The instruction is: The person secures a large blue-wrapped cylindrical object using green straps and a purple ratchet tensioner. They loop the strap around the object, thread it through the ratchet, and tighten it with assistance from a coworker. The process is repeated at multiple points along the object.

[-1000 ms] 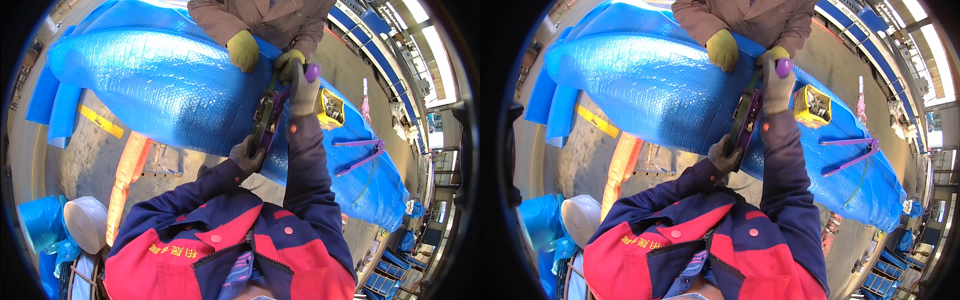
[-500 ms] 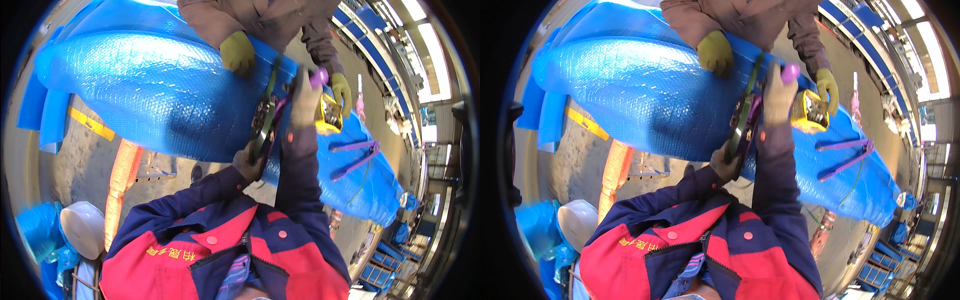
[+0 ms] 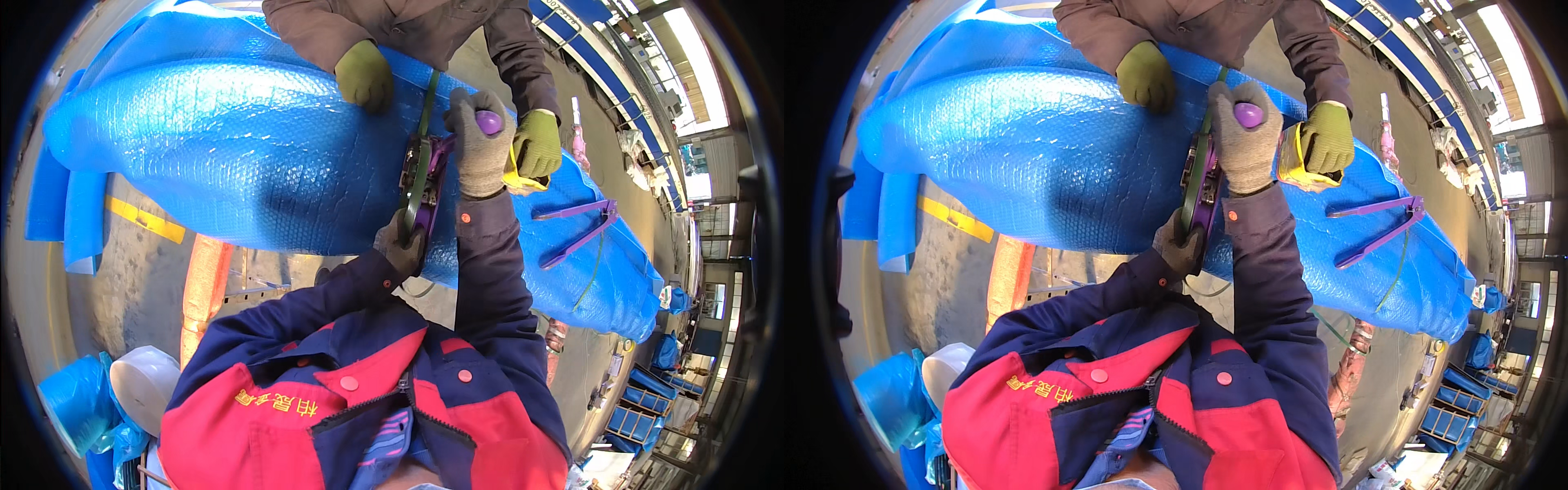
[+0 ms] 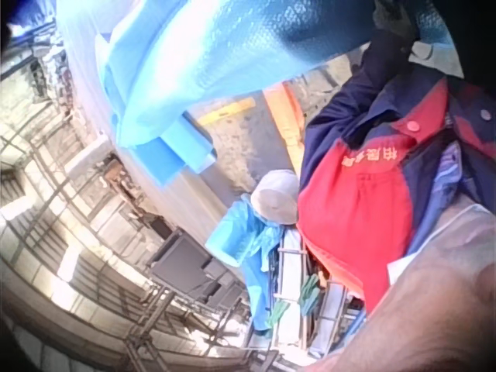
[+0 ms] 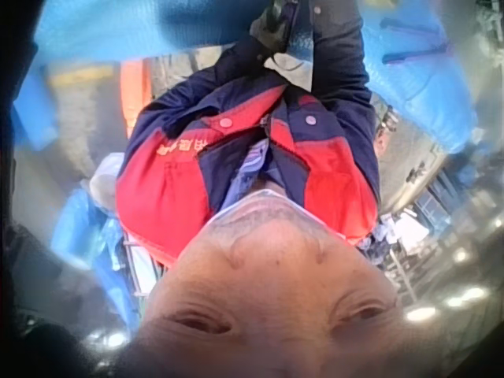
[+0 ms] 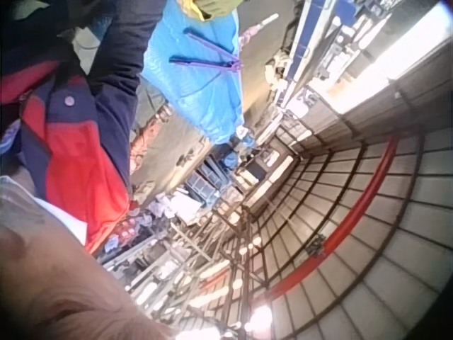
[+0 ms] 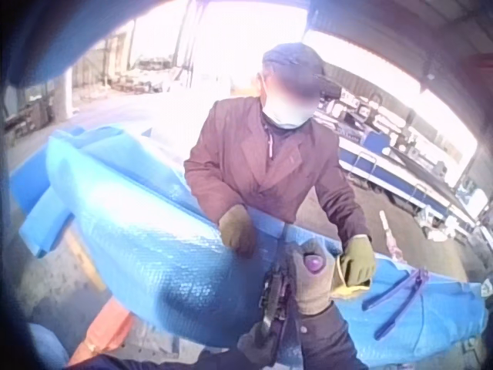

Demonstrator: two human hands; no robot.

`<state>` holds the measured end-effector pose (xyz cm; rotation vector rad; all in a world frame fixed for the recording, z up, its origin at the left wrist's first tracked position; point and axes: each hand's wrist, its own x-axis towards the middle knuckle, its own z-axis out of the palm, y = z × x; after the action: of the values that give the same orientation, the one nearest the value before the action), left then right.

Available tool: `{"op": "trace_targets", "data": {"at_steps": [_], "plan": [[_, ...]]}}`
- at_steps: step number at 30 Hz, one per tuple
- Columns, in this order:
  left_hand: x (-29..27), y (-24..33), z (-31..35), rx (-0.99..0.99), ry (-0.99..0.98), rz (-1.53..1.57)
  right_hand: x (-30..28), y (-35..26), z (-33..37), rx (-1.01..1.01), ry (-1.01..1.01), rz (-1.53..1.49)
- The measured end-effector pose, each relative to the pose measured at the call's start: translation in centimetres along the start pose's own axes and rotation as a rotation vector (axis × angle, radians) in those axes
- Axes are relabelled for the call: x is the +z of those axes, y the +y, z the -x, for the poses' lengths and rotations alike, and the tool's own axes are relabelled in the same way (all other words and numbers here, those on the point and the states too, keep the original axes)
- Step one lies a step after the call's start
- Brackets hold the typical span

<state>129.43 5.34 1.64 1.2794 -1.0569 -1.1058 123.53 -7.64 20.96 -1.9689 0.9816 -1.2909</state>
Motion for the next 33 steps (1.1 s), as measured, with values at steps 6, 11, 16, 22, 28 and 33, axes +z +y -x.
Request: {"op": "trace_targets", "data": {"at_steps": [6,11,16,22,28,33], "plan": [[1.4,-1.7,0.0,0.226,0.049,0.366,2.3,2.0,10.1,-0.212,0.104,-0.046],[1.3,-2.2,-0.5,0.009,-0.078,0.307,1.1,4.4,11.5,-0.207,0.099,-0.006],[-0.4,0.4,-0.1,-0.066,-0.113,0.097,2.7,2.3,9.1,-0.167,0.156,-0.152],[-1.3,1.7,-1.1,-0.047,-0.222,-0.069,3.3,3.6,7.0,-0.109,0.217,-0.346],[0.3,0.6,-1.3,0.103,-0.143,-0.205,1.6,4.7,3.4,0.025,0.225,-0.304],[0.8,-0.7,-1.4,0.007,-0.075,-0.163,2.3,3.0,0.9,0.075,0.266,-0.211]]}}
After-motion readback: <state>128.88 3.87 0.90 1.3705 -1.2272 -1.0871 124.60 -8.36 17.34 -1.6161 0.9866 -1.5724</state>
